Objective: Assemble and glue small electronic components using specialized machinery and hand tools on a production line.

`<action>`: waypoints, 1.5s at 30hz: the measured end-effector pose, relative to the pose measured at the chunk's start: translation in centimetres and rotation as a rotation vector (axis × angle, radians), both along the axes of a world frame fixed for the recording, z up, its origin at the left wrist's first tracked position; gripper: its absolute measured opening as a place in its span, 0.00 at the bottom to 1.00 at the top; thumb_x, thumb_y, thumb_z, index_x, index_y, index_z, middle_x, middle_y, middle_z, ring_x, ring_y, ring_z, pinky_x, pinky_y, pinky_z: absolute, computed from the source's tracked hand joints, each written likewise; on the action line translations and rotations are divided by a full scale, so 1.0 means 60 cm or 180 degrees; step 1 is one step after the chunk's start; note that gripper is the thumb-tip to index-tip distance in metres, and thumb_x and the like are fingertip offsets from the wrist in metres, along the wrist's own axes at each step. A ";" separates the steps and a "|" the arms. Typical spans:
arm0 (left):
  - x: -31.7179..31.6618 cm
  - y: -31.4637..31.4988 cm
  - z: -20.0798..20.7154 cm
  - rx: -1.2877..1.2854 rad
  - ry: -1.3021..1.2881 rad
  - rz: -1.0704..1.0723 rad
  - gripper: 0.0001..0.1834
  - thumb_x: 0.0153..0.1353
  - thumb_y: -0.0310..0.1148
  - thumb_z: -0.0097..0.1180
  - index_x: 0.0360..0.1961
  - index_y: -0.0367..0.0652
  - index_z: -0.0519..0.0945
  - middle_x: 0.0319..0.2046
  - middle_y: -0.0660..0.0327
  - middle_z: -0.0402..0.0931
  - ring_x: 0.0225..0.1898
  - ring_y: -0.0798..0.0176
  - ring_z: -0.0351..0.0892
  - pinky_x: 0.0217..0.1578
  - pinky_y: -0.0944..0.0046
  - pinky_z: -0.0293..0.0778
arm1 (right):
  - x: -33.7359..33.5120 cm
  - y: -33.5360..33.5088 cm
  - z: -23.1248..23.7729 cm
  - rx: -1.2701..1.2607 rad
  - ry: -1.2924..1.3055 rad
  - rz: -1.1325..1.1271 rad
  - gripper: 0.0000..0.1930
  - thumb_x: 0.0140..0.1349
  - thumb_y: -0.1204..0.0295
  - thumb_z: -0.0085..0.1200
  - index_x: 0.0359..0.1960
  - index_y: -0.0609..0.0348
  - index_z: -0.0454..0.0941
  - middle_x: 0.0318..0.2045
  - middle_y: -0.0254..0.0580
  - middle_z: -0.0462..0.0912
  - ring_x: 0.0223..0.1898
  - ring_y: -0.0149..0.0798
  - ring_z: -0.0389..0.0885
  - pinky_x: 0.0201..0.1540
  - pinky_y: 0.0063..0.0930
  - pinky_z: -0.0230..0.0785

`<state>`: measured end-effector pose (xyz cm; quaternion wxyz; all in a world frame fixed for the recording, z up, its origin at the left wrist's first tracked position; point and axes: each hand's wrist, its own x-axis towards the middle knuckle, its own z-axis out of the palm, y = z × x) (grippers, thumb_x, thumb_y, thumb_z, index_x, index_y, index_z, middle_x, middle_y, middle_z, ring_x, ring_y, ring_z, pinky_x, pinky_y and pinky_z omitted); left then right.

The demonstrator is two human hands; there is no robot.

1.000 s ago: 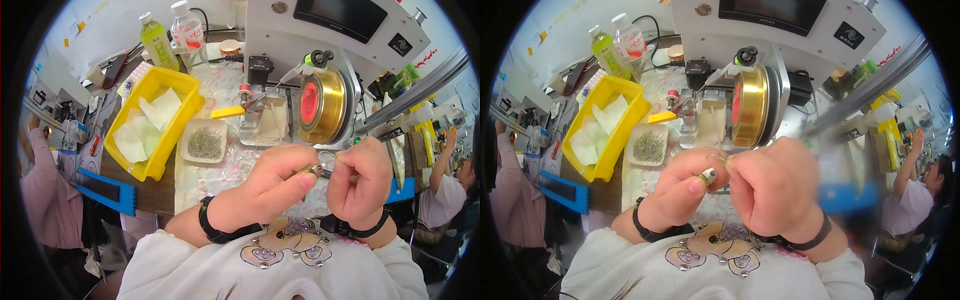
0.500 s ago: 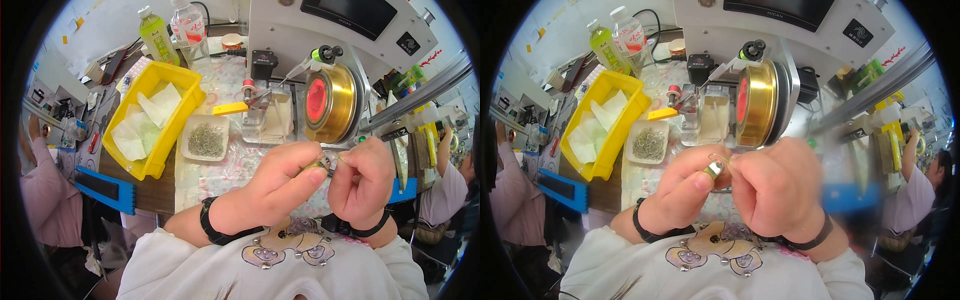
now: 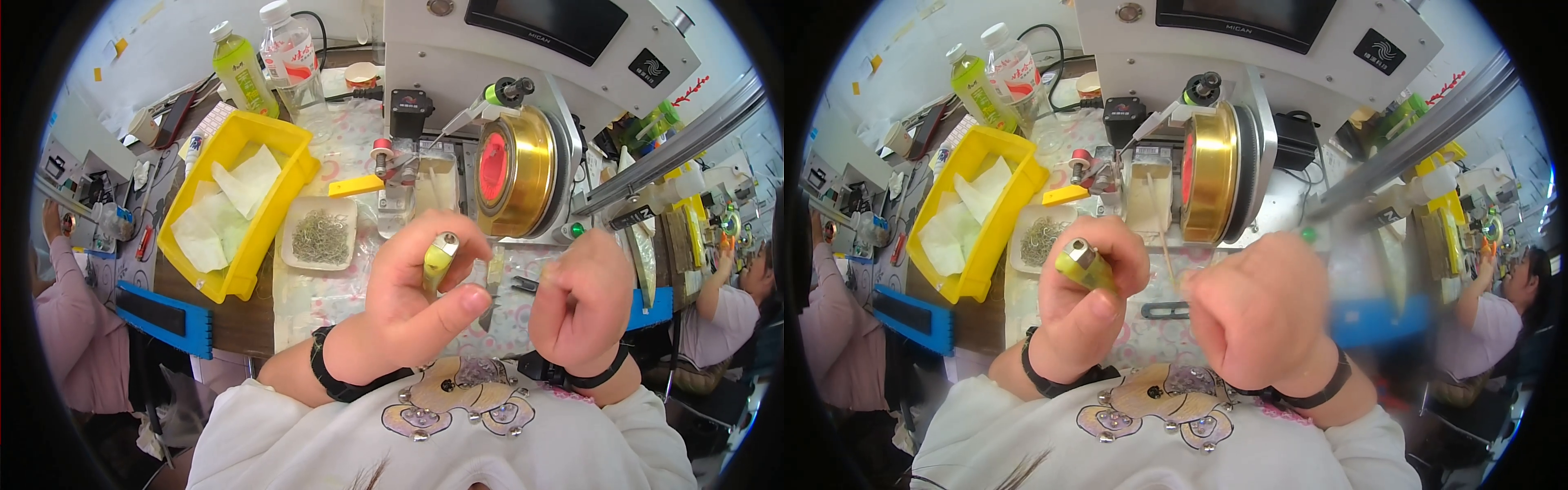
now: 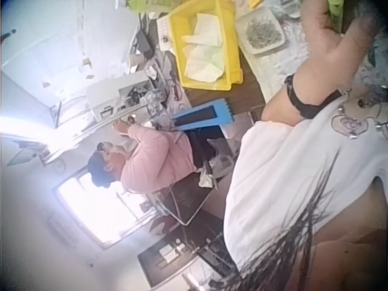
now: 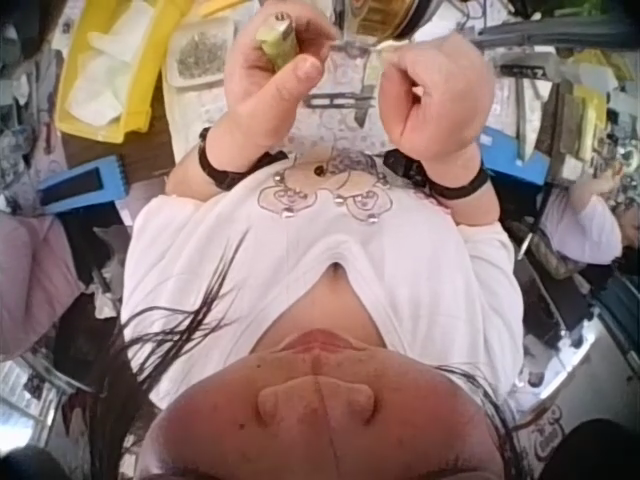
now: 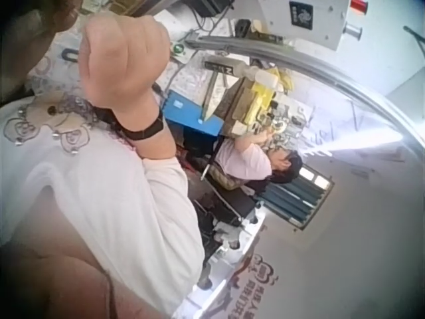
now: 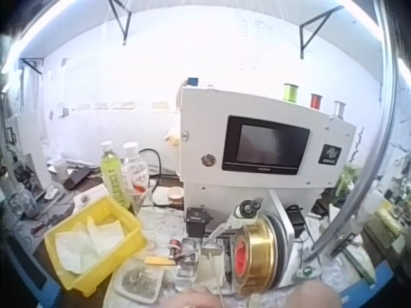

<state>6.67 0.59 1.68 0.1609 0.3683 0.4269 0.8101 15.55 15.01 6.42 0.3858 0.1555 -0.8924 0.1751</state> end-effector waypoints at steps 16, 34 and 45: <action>-0.021 -0.005 0.011 -0.0259 0.2146 0.0859 0.11 0.42 0.20 0.57 0.30 0.41 0.75 0.21 0.63 0.70 0.20 0.62 0.67 0.21 0.65 0.62 | -0.007 0.004 -0.011 0.0145 0.0233 0.0326 0.15 0.40 0.80 0.59 0.33 0.59 0.72 0.19 0.33 0.71 0.17 0.36 0.65 0.19 0.29 0.53; -0.022 -0.005 0.012 -0.0594 0.1819 0.0705 0.10 0.44 0.25 0.58 0.31 0.40 0.76 0.22 0.61 0.71 0.21 0.63 0.65 0.22 0.66 0.60 | -0.003 0.006 -0.015 0.0053 0.0028 0.0261 0.14 0.37 0.83 0.56 0.31 0.59 0.73 0.16 0.34 0.69 0.15 0.37 0.64 0.19 0.28 0.54; -0.019 0.001 0.011 -0.0608 0.2029 0.0815 0.08 0.44 0.19 0.56 0.26 0.41 0.74 0.20 0.63 0.71 0.20 0.65 0.65 0.21 0.69 0.60 | -0.002 0.004 -0.016 0.0180 -0.0220 0.0145 0.14 0.38 0.83 0.56 0.31 0.58 0.73 0.17 0.35 0.69 0.16 0.39 0.65 0.19 0.30 0.54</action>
